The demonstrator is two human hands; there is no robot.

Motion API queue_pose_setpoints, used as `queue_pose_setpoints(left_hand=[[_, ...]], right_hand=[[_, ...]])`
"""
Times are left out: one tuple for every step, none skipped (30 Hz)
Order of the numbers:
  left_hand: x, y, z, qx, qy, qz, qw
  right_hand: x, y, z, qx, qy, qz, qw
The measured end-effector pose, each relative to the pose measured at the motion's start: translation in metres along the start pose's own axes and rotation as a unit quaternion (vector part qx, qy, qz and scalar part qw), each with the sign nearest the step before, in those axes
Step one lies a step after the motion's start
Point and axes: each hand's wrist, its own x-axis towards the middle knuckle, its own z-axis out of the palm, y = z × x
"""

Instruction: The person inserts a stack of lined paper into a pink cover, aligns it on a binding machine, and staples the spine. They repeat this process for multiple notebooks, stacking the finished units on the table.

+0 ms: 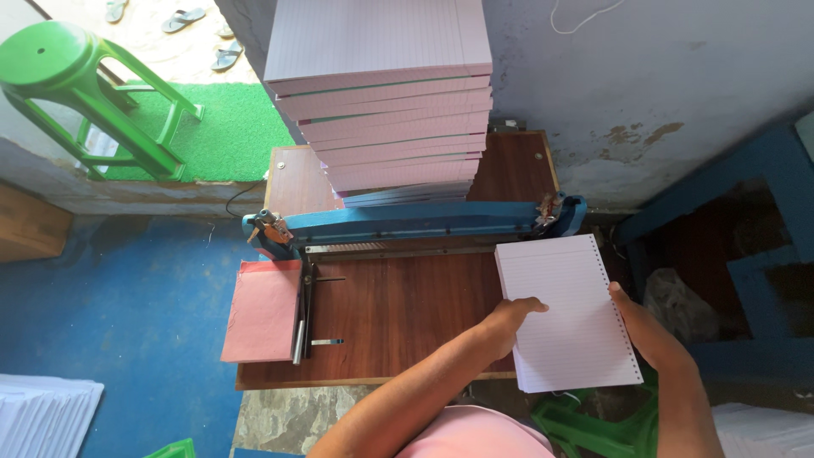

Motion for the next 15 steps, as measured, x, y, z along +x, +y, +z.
queue_pose_setpoints(left_hand=[[0.002, 0.005, 0.001, 0.004, 0.014, 0.006, 1.0], [0.012, 0.021, 0.01, 0.008, 0.028, 0.014, 0.999], [0.007, 0.021, 0.006, 0.011, 0.043, 0.021, 0.999], [0.054, 0.078, 0.044, 0.021, 0.068, 0.03, 0.997], [0.049, 0.078, 0.038, 0.03, 0.093, 0.04, 0.994], [0.062, 0.097, 0.045, 0.039, 0.118, 0.05, 0.991], [0.065, 0.104, 0.043, 0.036, 0.132, 0.06, 0.989], [0.069, 0.114, 0.04, 0.033, 0.146, 0.07, 0.986], [0.073, 0.123, 0.036, 0.031, 0.16, 0.08, 0.983], [0.071, 0.128, 0.029, 0.031, 0.166, 0.095, 0.981], [0.074, 0.136, 0.023, 0.032, 0.172, 0.109, 0.979], [0.069, 0.14, 0.016, 0.033, 0.178, 0.121, 0.976], [0.062, 0.143, 0.01, 0.029, 0.179, 0.124, 0.976], [0.058, 0.146, 0.002, 0.026, 0.178, 0.127, 0.975], [0.033, 0.139, -0.004, 0.024, 0.176, 0.13, 0.975]], right_hand=[[0.009, 0.0, -0.004, 0.01, 0.017, -0.015, 1.0], [0.027, -0.006, -0.02, 0.02, 0.035, -0.03, 0.999], [0.028, -0.006, -0.018, 0.03, 0.052, -0.046, 0.997], [0.075, -0.033, -0.083, 0.003, 0.118, -0.095, 0.988], [0.07, -0.034, -0.079, -0.023, 0.184, -0.144, 0.972], [0.083, -0.046, -0.097, -0.048, 0.247, -0.192, 0.948], [0.084, -0.055, -0.104, -0.042, 0.272, -0.241, 0.931], [0.085, -0.068, -0.112, -0.035, 0.296, -0.288, 0.91], [0.087, -0.083, -0.119, -0.027, 0.319, -0.334, 0.887], [0.082, -0.099, -0.12, -0.023, 0.333, -0.377, 0.864], [0.082, -0.119, -0.124, -0.019, 0.345, -0.419, 0.84], [0.073, -0.137, -0.123, -0.014, 0.355, -0.459, 0.814], [0.063, -0.157, -0.123, -0.014, 0.352, -0.505, 0.788], [0.057, -0.178, -0.124, -0.012, 0.349, -0.549, 0.759], [0.029, -0.196, -0.118, -0.011, 0.346, -0.591, 0.728]])
